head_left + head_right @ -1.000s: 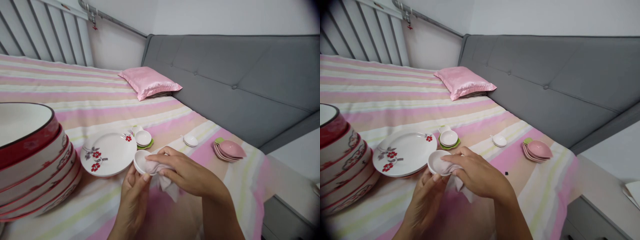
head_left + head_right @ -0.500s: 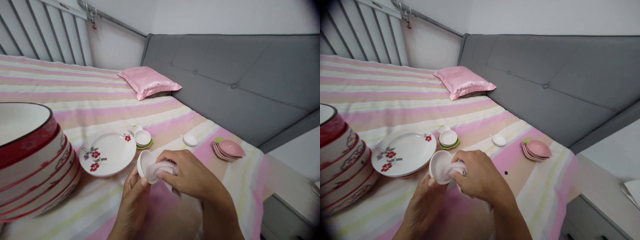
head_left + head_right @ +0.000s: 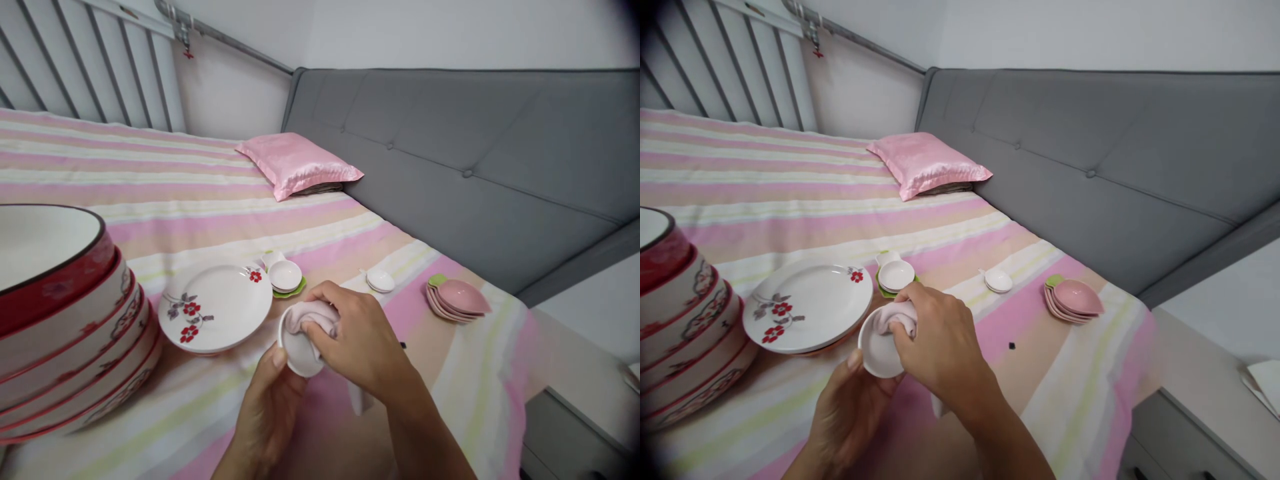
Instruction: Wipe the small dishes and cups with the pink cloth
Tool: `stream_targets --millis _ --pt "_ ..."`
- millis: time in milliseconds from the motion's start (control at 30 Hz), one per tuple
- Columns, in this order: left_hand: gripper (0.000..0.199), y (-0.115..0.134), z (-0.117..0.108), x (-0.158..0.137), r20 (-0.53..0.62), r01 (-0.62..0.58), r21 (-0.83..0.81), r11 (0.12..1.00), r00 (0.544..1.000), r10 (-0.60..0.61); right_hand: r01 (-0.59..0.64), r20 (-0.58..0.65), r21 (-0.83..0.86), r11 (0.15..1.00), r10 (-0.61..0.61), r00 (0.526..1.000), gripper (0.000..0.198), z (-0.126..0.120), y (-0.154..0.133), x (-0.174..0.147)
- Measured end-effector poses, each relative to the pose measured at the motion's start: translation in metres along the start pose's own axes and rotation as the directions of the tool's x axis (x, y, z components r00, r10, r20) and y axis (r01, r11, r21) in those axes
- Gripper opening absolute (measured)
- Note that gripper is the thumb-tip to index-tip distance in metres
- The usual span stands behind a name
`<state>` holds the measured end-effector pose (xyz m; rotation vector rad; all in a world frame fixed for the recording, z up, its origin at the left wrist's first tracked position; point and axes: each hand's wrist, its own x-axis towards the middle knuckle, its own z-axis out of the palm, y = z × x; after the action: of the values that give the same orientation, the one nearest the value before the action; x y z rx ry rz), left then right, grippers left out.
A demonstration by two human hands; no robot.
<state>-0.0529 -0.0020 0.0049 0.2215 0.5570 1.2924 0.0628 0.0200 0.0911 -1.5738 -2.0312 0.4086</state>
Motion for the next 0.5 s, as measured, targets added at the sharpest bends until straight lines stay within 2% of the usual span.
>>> stream_targets --millis 133,267,500 --pt "0.038 0.002 0.005 0.001 -0.050 0.034 -0.069 0.997 0.998 -0.037 0.053 0.030 0.068 0.996 -0.055 0.998 0.021 -0.001 0.000 0.000" --pt "0.029 0.002 0.008 0.002 -0.042 0.060 -0.098 0.993 0.997 -0.065 0.139 0.118 0.113 0.984 -0.152 0.981 0.024 -0.004 0.002 0.000" --pt "0.021 0.000 0.006 0.001 -0.020 0.059 -0.107 0.993 0.998 -0.062 0.337 0.282 0.185 0.923 -0.379 0.881 0.025 -0.017 0.010 -0.001"
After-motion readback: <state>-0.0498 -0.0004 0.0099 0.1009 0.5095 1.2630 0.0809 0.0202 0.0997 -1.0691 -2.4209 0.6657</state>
